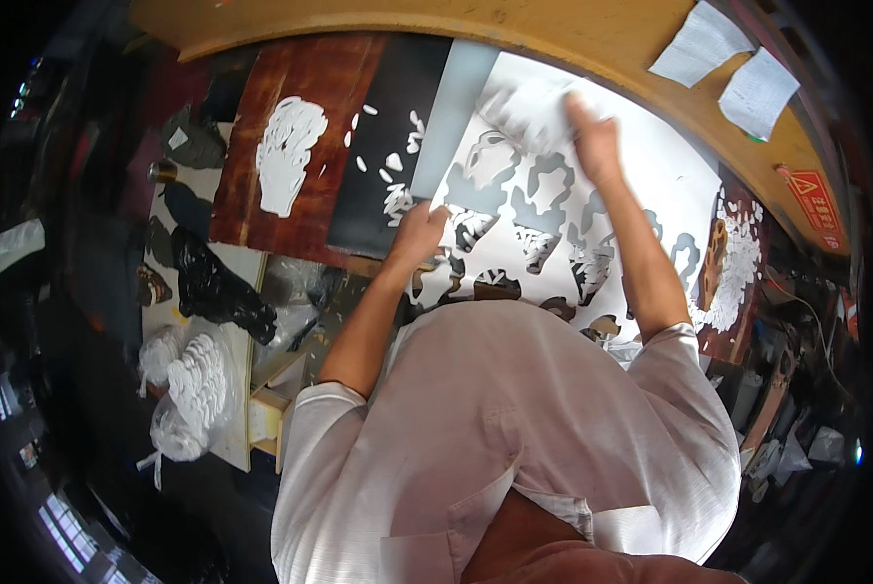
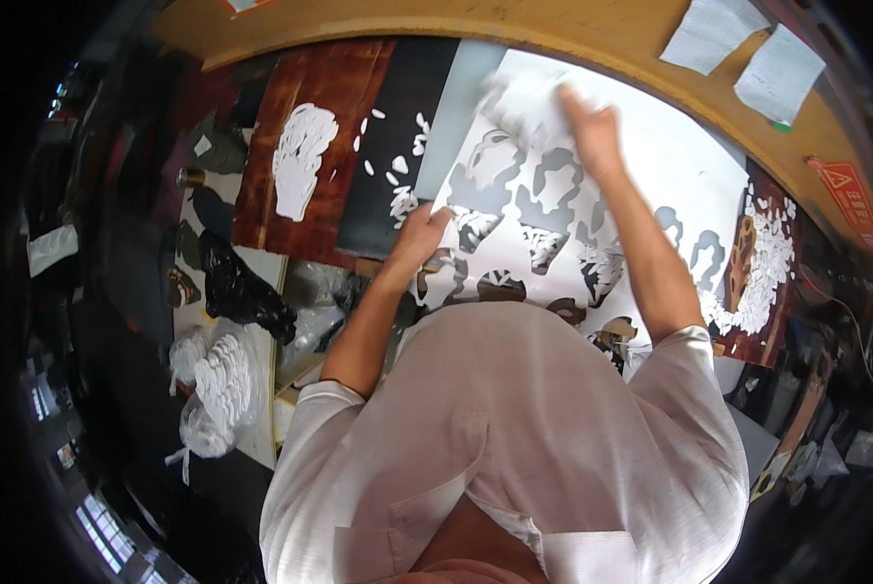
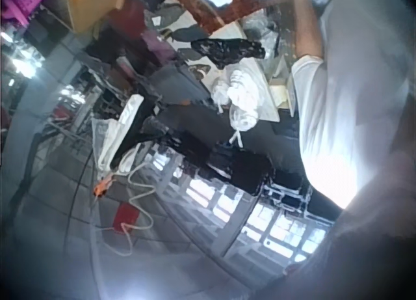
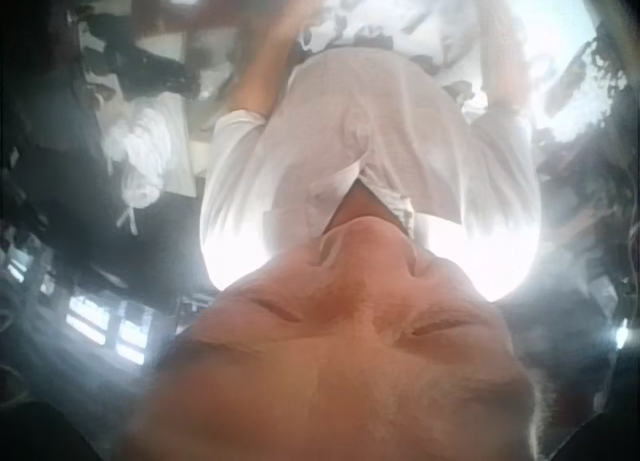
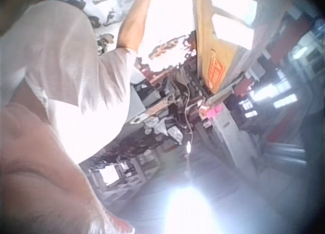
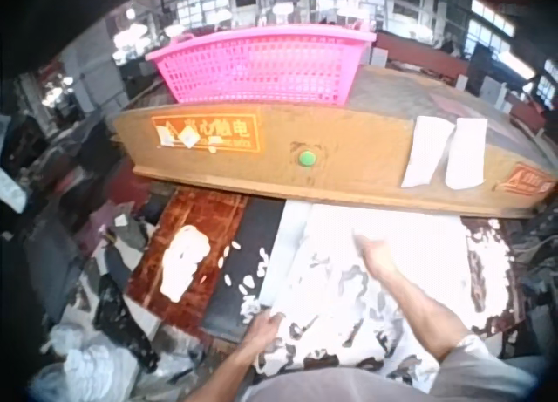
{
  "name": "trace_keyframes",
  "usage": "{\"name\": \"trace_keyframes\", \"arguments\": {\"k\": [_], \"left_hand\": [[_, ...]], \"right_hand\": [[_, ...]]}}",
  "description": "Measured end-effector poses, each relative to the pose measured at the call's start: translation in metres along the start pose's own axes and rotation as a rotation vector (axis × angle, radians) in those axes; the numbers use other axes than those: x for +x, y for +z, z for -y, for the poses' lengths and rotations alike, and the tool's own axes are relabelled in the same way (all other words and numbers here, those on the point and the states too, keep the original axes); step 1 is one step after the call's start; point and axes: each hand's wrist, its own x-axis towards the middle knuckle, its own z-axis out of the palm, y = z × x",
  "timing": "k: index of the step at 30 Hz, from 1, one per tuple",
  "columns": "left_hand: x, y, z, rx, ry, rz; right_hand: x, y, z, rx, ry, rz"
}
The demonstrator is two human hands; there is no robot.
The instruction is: The person repeatedly picks up white paper cutouts from a light table, separates them by hand, and places them into a pink basket. The person also moves a wooden template aside to access more cutouts and continues the separation process throughout the clip.
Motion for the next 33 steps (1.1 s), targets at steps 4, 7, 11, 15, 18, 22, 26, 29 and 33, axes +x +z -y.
{"name": "trace_keyframes", "arguments": {"k": [4, 7, 11, 15, 18, 22, 26, 29, 33], "left_hand": [[0.005, 0.012, 0.009, 0.198, 0.127, -0.164], [0.006, 0.022, 0.012, 0.431, 0.294, -0.341], [0.001, 0.021, 0.009, 0.644, 0.186, -0.37], [-0.025, 0.01, -0.024, 0.788, 0.184, -0.319], [-0.06, 0.008, -0.075, 0.787, 0.341, -0.418], [-0.087, 0.026, -0.157, 0.293, 0.896, -0.322], [-0.069, 0.047, -0.202, -0.081, 0.978, -0.261], [-0.06, 0.051, -0.192, -0.22, 0.77, -0.296], [-0.059, 0.036, -0.165, -0.212, 0.42, -0.459]], "right_hand": [[0.049, -0.081, 0.059, 0.571, -0.396, -0.051], [0.05, -0.111, 0.075, 0.115, -0.561, -0.16], [0.046, -0.135, 0.117, 0.625, -0.556, -0.247], [0.035, -0.161, 0.139, 0.425, -0.518, -0.229], [0.022, -0.146, 0.118, 0.416, -0.624, -0.026], [-0.001, -0.101, 0.093, 0.541, -0.52, 0.142], [-0.034, -0.057, 0.09, 0.779, -0.23, 0.336], [-0.058, -0.023, 0.08, 0.689, -0.031, 0.411], [-0.076, 0.009, 0.059, 0.876, -0.03, 0.557]]}}
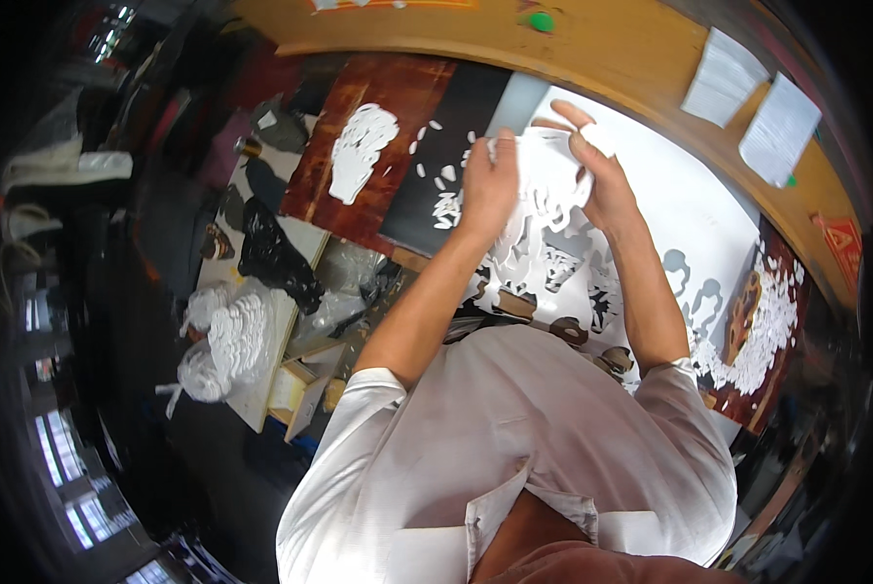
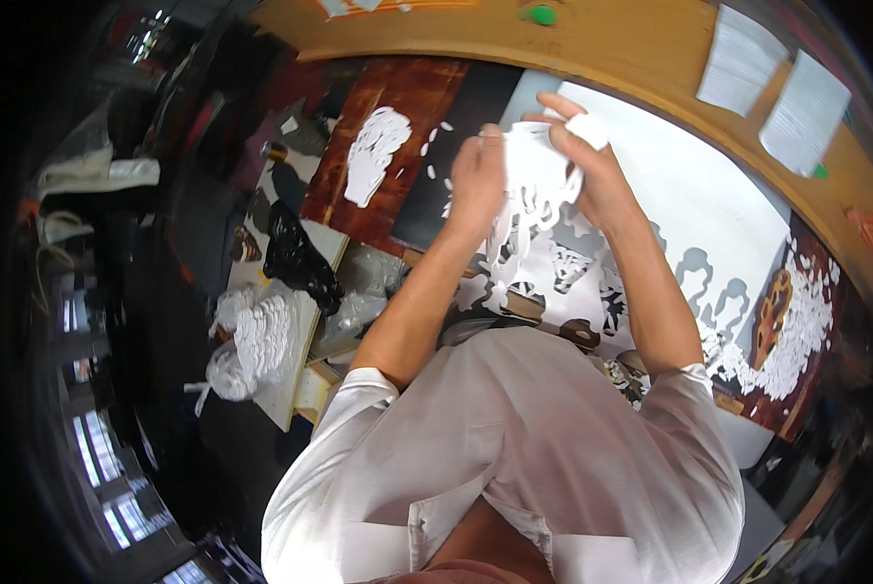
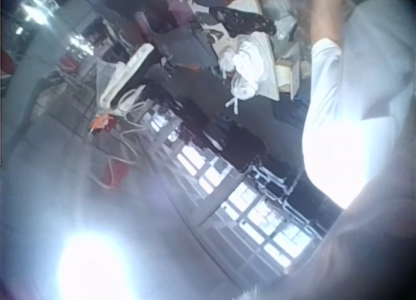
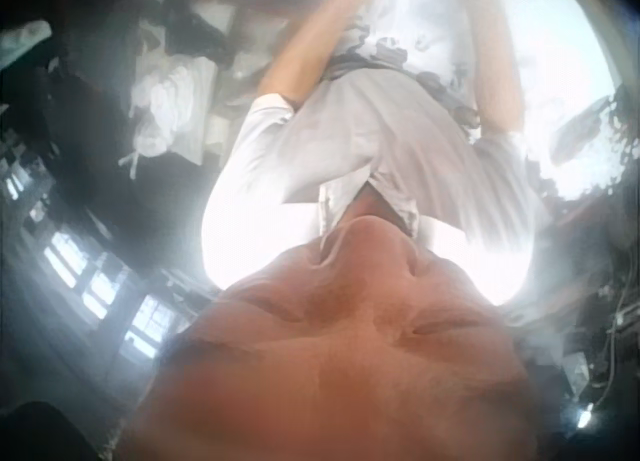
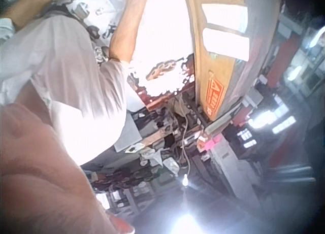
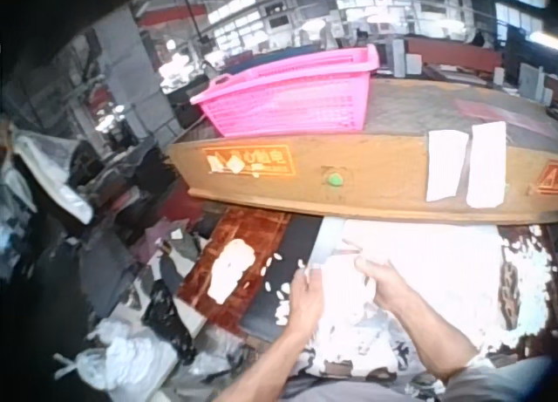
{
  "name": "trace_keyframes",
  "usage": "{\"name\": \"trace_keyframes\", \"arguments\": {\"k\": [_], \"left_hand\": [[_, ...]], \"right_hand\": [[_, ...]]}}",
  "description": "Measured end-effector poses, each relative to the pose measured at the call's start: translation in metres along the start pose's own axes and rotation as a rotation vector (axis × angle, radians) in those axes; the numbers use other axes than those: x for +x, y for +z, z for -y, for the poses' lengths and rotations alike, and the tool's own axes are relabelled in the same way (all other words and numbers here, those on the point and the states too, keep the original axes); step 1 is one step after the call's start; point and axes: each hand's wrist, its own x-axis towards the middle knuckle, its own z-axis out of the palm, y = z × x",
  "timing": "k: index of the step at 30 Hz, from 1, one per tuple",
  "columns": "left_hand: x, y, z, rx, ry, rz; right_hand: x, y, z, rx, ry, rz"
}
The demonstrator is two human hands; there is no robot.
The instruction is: The person repeatedly picks up white paper cutouts from a light table, separates them by hand, and places them into a pink basket. The person also moves a wooden template aside to access more cutouts and continues the separation process throughout the clip.
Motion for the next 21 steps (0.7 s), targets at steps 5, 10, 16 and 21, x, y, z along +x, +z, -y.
{"name": "trace_keyframes", "arguments": {"k": [5, 10, 16, 21], "left_hand": [[0.01, -0.031, 0.026, -0.191, 0.103, -0.183], [0.049, -0.111, 0.076, -0.246, -0.051, -0.05], [0.078, -0.25, 0.173, -0.348, -0.114, -0.2], [0.073, -0.328, 0.238, -0.376, -0.131, -0.336]], "right_hand": [[0.023, 0.017, -0.032, -0.223, 0.213, 0.017], [0.075, 0.065, -0.071, -0.431, 0.282, 0.005], [0.187, 0.151, -0.109, -0.861, -0.048, 0.01], [0.233, 0.179, -0.151, -1.102, -0.459, 0.208]]}}
